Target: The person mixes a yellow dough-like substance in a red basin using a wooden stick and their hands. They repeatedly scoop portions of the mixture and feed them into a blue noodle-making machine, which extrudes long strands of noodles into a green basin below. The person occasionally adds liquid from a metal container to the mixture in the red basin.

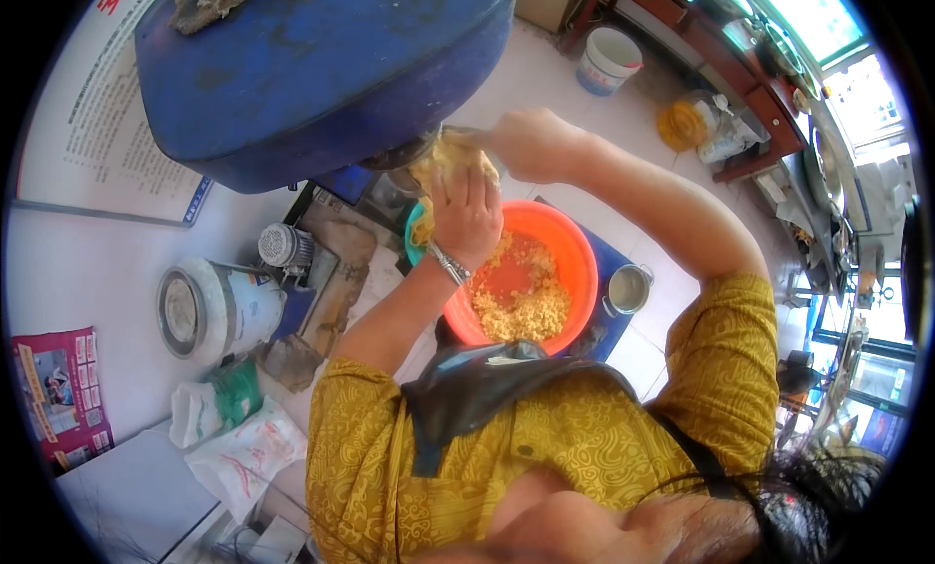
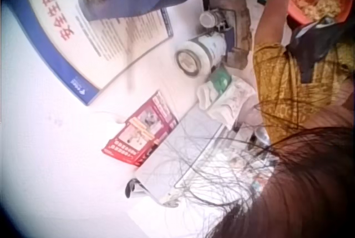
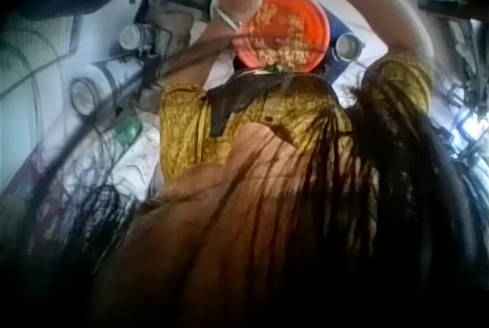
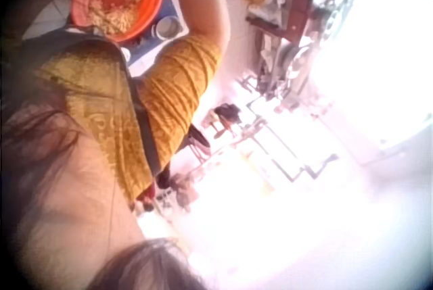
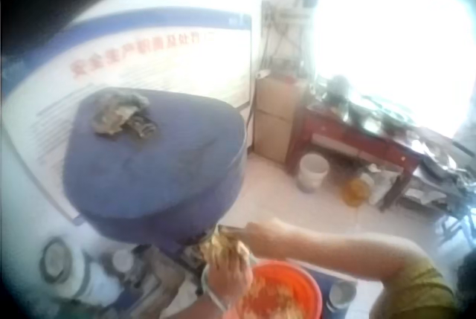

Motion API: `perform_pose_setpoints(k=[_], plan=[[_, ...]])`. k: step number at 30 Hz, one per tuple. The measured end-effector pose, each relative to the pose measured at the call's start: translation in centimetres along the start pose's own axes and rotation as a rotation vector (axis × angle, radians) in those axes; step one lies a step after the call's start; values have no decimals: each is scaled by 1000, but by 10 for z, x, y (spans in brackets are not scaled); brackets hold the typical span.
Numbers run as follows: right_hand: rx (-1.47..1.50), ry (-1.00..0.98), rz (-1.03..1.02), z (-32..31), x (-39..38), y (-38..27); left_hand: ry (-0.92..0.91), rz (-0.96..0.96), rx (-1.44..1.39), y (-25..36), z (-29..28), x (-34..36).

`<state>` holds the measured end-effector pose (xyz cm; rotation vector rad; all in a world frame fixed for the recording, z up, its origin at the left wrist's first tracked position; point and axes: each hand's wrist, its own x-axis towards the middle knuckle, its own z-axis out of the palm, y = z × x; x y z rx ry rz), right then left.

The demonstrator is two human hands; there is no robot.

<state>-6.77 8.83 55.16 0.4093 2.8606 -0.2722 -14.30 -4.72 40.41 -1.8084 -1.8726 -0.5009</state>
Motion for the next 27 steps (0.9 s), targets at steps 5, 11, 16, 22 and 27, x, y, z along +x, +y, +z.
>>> perform_pose_setpoints(k=[5,11,16,22,27], plan=[[-122,35,-111,13,19,1,-20,17,18,1,-9,3],[-287,-39,-270,10,24,-24,-13,62,-13,-1,-8,4],[-325,54,-255,-3,-7,-15,31,97,34,-6,-11,8],[-256,22,-107,-22,-42,-8,-64,61,26,-5,-5,4],[-153,-15,-142,-13,-23,-3,-25,59,11,-2,-5,3]])
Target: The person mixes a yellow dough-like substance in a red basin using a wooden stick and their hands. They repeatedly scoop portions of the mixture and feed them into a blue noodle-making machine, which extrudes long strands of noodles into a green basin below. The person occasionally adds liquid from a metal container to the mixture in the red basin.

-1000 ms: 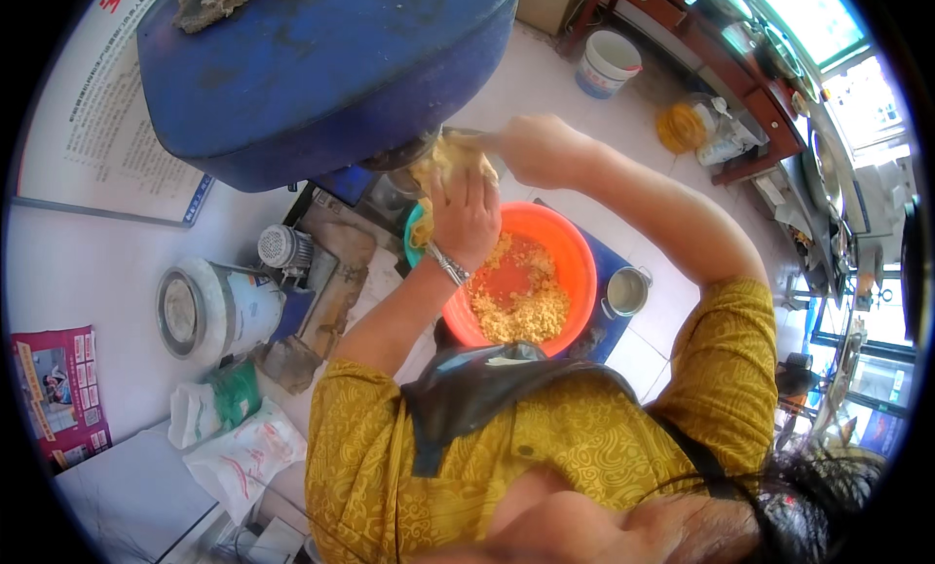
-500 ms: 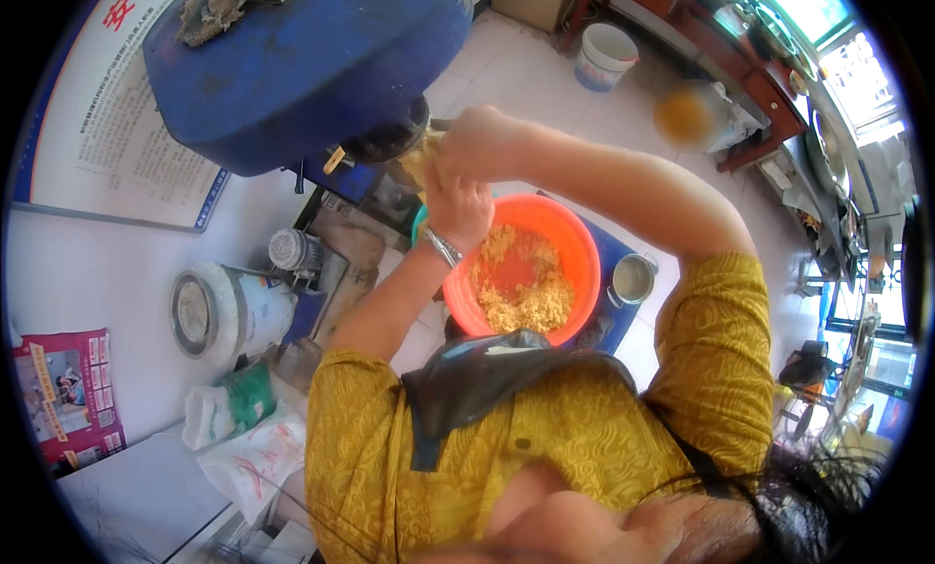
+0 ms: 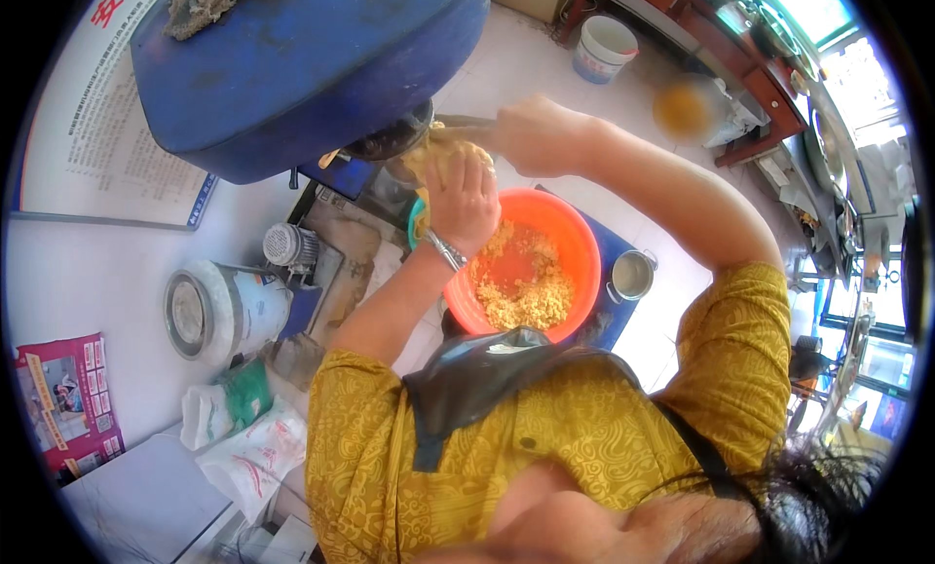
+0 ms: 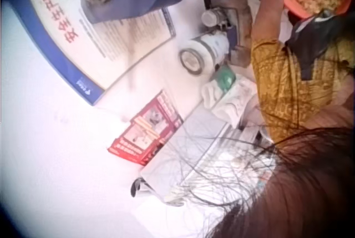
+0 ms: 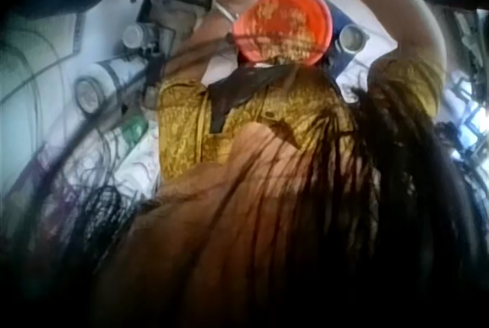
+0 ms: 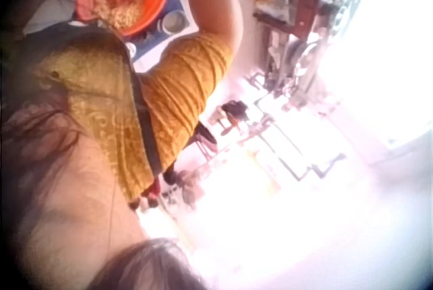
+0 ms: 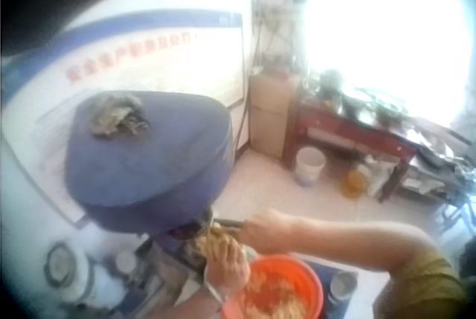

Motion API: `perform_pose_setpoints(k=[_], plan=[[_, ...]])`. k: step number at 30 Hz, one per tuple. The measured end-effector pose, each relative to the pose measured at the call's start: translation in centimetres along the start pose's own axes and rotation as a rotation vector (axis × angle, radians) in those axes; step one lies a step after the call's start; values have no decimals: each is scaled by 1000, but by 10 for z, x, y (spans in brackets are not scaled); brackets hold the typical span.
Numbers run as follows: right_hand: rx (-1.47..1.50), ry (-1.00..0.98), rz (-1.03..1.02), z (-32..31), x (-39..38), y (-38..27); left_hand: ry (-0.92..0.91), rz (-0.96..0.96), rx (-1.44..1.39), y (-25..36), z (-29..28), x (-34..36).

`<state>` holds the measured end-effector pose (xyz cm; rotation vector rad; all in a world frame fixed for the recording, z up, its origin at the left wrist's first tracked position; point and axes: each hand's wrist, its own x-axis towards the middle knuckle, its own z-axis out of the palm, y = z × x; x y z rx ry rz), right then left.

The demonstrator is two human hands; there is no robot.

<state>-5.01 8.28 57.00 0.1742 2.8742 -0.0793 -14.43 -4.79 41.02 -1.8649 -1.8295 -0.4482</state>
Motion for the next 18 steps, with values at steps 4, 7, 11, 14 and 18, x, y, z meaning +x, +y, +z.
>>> perform_pose_setpoints(k=[4,7,11,14,18], plan=[[70,0,30,6,10,3,-7,0,-26,2,-2,1],[87,-34,61,3,14,-2,-25,-4,-23,2,-3,2],[61,51,45,20,24,-1,-153,-4,18,2,-11,5],[112,67,77,10,5,2,-213,2,55,-4,-10,13],[51,79,164,-16,-44,3,-269,-60,16,-6,-17,20]])
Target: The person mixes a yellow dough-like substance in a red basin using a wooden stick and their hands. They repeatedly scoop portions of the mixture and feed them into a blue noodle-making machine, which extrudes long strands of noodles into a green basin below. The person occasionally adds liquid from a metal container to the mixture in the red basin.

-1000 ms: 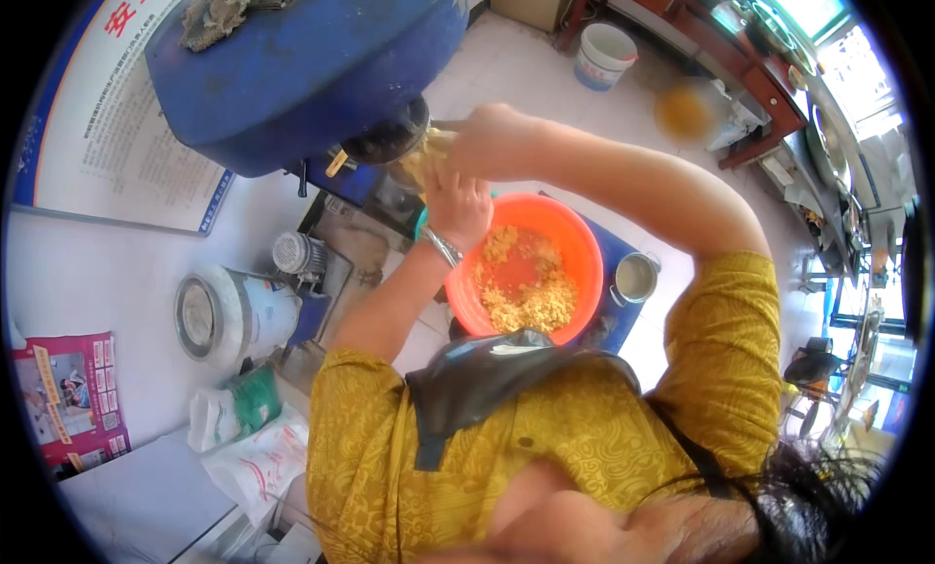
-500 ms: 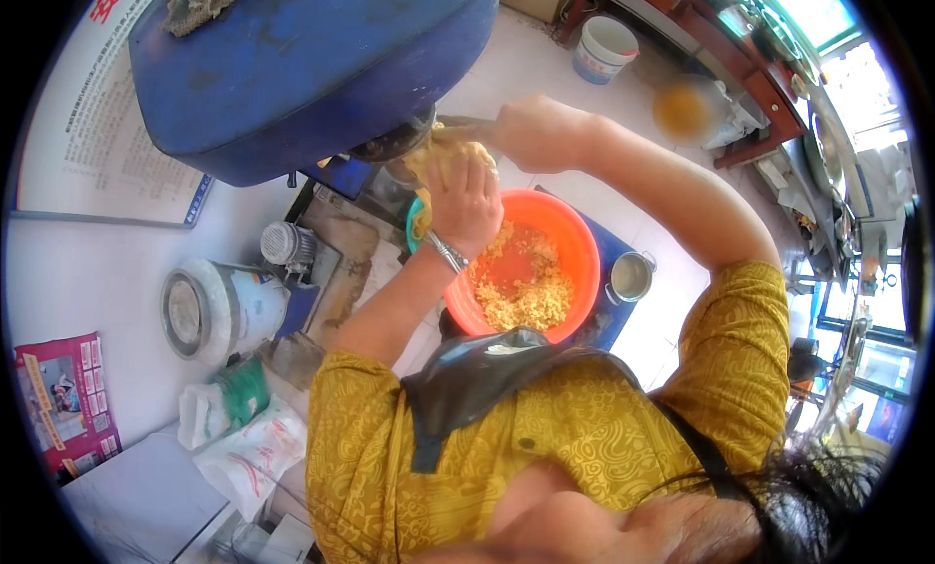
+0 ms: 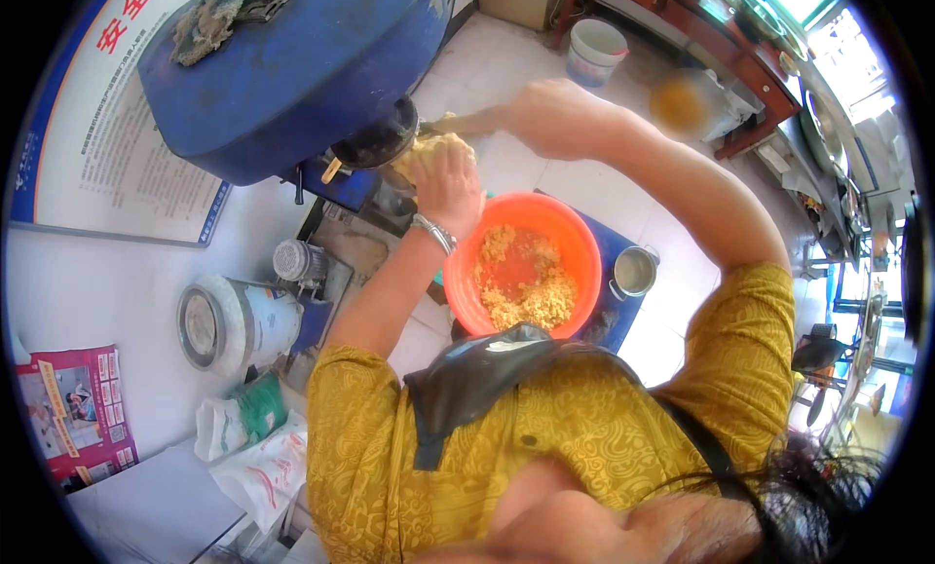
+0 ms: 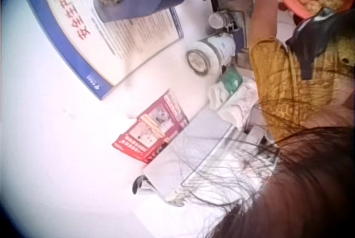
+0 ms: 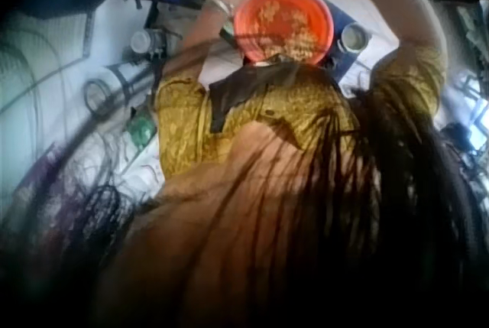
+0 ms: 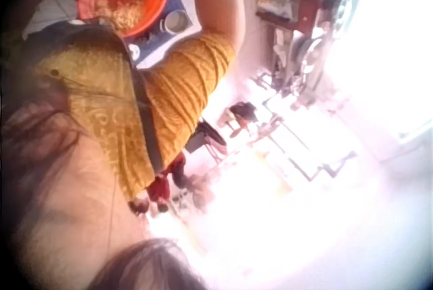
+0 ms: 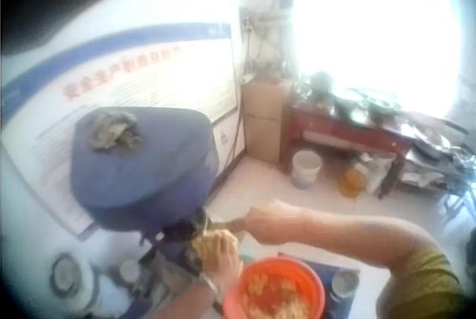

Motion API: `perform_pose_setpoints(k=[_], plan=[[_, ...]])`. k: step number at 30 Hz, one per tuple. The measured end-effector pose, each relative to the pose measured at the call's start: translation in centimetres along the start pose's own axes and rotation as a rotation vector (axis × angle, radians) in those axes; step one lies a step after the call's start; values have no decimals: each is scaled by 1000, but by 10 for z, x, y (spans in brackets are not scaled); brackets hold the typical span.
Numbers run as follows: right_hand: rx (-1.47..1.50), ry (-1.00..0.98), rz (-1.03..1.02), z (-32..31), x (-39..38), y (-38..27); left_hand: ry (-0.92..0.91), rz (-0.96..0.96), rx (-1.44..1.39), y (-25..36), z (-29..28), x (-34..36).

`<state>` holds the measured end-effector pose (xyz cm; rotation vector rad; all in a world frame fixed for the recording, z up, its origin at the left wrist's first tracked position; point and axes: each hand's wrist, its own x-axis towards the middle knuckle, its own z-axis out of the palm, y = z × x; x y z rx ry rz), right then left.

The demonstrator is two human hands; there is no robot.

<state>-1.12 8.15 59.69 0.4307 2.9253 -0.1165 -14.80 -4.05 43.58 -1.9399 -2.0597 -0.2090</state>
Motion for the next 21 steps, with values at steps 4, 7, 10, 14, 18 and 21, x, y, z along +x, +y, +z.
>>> perform_pose_setpoints(k=[4,7,10,14,18,21], plan=[[-97,-50,16,6,-24,-3,213,-25,-205,-9,9,-11],[-112,-76,-32,19,-22,-3,413,2,-242,-12,16,-11],[-97,-147,-58,20,-9,-8,411,-42,-207,-8,28,-12],[-93,-136,-48,26,1,-14,370,-51,-228,-7,24,-14],[-45,-95,-58,37,10,-9,347,-45,-233,-5,23,-13],[-20,-77,-54,42,19,-8,331,-44,-248,-5,24,-13]])
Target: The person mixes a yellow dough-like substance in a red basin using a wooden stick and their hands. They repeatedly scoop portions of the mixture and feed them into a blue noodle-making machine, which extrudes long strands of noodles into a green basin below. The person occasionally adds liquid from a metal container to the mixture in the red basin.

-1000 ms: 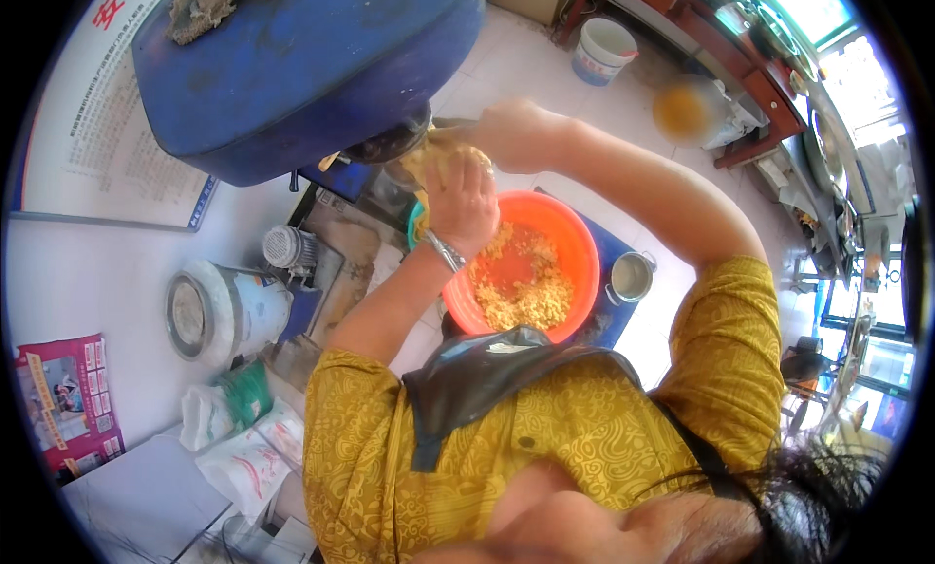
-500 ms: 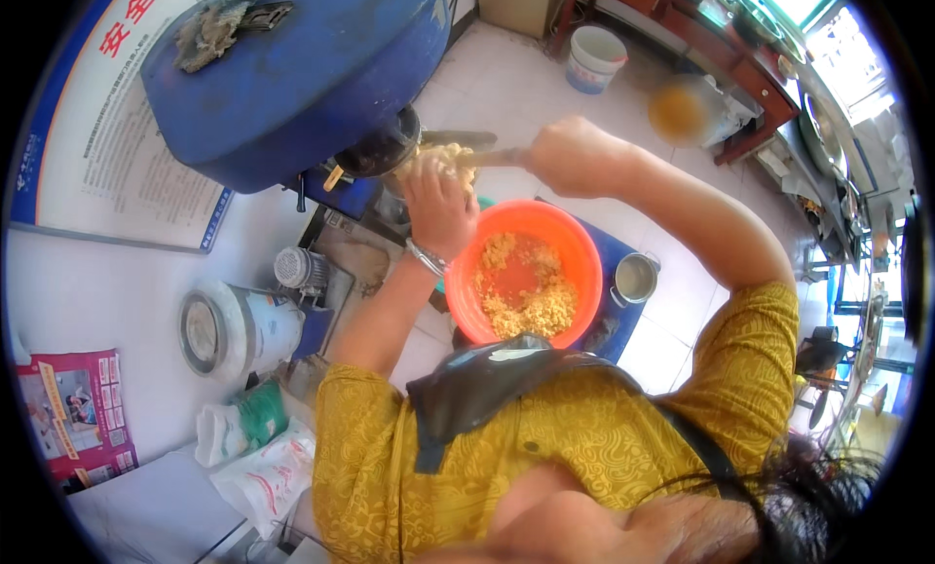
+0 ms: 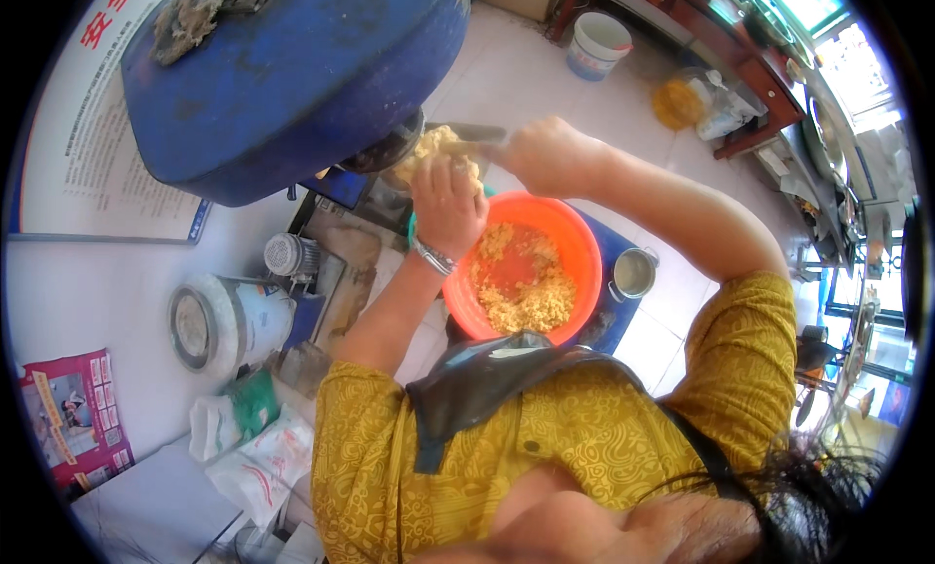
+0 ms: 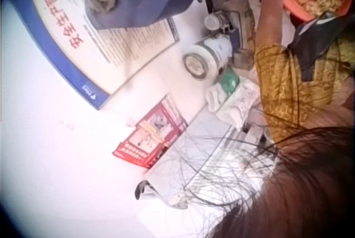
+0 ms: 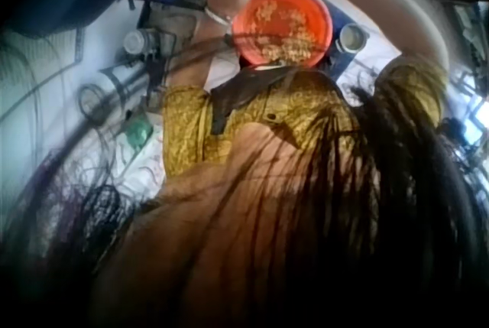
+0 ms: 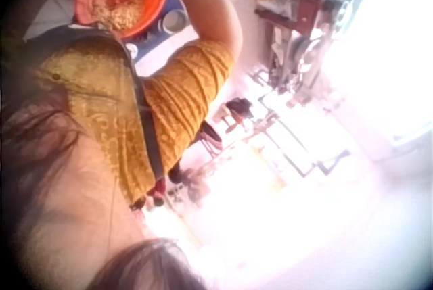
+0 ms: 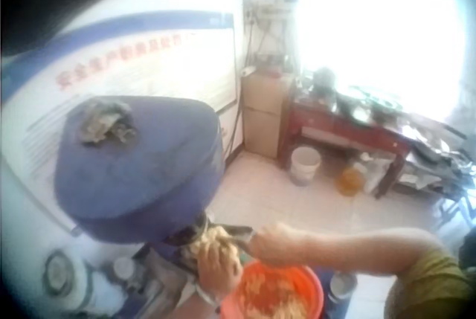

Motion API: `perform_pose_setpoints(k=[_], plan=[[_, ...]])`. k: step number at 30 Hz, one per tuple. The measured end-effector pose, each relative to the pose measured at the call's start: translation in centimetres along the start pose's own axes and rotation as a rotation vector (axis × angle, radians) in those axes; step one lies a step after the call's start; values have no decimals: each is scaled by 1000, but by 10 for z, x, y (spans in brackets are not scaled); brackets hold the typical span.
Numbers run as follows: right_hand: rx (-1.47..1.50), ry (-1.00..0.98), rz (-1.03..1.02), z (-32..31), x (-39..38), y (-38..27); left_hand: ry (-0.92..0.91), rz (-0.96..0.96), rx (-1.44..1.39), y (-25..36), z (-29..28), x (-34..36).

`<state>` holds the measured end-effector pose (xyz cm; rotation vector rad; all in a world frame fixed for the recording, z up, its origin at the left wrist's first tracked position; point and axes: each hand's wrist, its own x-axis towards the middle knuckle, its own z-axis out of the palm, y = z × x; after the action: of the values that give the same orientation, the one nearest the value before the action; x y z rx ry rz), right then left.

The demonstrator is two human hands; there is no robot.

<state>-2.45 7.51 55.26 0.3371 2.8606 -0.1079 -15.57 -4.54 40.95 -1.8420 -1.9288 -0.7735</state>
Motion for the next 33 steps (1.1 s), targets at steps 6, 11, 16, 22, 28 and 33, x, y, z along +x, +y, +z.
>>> perform_pose_setpoints(k=[6,11,16,22,28,33], plan=[[57,75,10,15,8,-6,0,9,59,2,-3,2],[38,67,40,18,-9,-4,-44,3,102,-2,0,7],[220,4,194,-8,-31,-2,-89,-70,107,0,-3,6],[242,-5,154,16,5,1,-25,-61,106,7,0,6],[173,-15,72,27,25,2,-5,-56,75,10,-1,6],[139,8,14,25,32,-2,1,-68,62,11,-3,6]])
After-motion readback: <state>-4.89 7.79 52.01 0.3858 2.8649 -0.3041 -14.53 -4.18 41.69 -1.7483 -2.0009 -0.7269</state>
